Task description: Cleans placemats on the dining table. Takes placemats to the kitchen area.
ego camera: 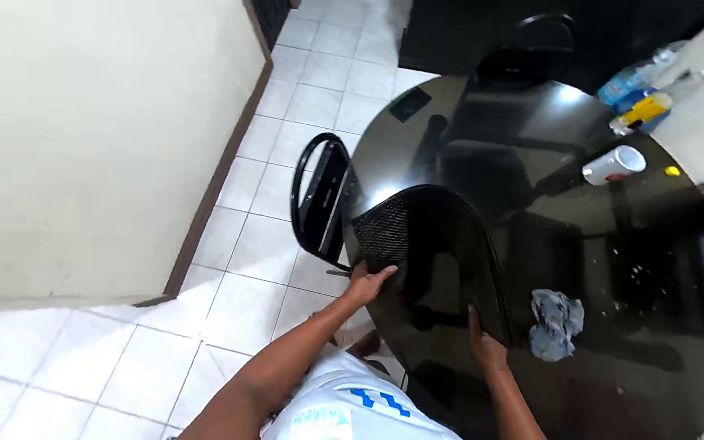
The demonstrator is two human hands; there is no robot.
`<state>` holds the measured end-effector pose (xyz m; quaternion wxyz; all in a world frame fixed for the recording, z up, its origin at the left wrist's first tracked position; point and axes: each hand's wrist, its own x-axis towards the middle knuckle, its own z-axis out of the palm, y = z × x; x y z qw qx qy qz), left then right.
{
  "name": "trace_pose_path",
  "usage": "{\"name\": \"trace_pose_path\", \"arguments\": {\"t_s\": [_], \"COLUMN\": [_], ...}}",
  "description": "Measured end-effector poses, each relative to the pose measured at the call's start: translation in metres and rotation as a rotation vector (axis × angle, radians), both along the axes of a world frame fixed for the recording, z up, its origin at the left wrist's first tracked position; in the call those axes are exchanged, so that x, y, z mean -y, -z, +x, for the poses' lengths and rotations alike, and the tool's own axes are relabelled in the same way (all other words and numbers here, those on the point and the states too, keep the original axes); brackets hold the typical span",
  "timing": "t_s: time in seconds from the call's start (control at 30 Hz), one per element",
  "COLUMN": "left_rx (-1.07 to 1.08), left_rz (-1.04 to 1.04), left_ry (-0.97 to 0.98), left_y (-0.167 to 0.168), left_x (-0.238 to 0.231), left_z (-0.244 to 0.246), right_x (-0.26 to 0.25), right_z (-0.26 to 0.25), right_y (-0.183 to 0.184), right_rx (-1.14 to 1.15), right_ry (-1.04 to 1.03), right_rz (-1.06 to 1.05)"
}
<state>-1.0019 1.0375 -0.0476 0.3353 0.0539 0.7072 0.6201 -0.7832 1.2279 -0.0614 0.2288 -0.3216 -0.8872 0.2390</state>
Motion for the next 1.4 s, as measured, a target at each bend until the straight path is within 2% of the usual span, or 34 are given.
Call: {"name": "trace_pose_path", "arguments": {"t_s": [0.07,0.13,0.27,0.43,0.6,0.77,0.93,1.2,1.3,1.4], "left_rx": [-0.156,-0.292,-0.439,-0.569,-0.669,-0.46,-0.364,-0.255,-0.22,-0.136], "left_rz": [0.065,0.091,-0.042,-0.284,-0.582,-0.772,-0.855,-0.963,-1.032,-0.983], "left_ry": [-0.089,-0.092,-0.071,-0.269,-0.295,-0.385,-0.685,-1.249,-1.435,-1.635], "left_y": [-0.014,-0.029,-0.062,-0.093,-0.124,-0.169,-0.196,-0.193,-0.186,-0.175], "left_x": [0.024,0.069,0.2,0.376,0.538,0.692,0.834,0.995,1.045,1.096], "left_z": [0.006,0.009,0.017,0.045,0.063,0.056,0.058,0.074,0.075,0.07], "right_x": [0.017,0.041,0.116,0.256,0.43,0.582,0.723,0.988,1.088,1.184], "right_z": [-0.012,-0.019,-0.034,-0.079,-0.148,-0.213,-0.288,-0.415,-0.447,-0.472], "right_y": [-0.013,-0.031,-0.055,-0.056,-0.065,-0.078,-0.08,-0.098,-0.102,-0.112], "right_rx": [-0.073,-0.086,-0.123,-0.068,0.055,0.091,-0.039,-0.074,-0.038,0.055], "right_ry": [-0.11,-0.187,-0.346,-0.624,-0.984,-1.303,-1.563,-2.029,-2.222,-2.389], "right_rz": [0.122,0.197,0.119,-0.072,-0.21,-0.263,-0.251,-0.241,-0.166,-0.074]}}
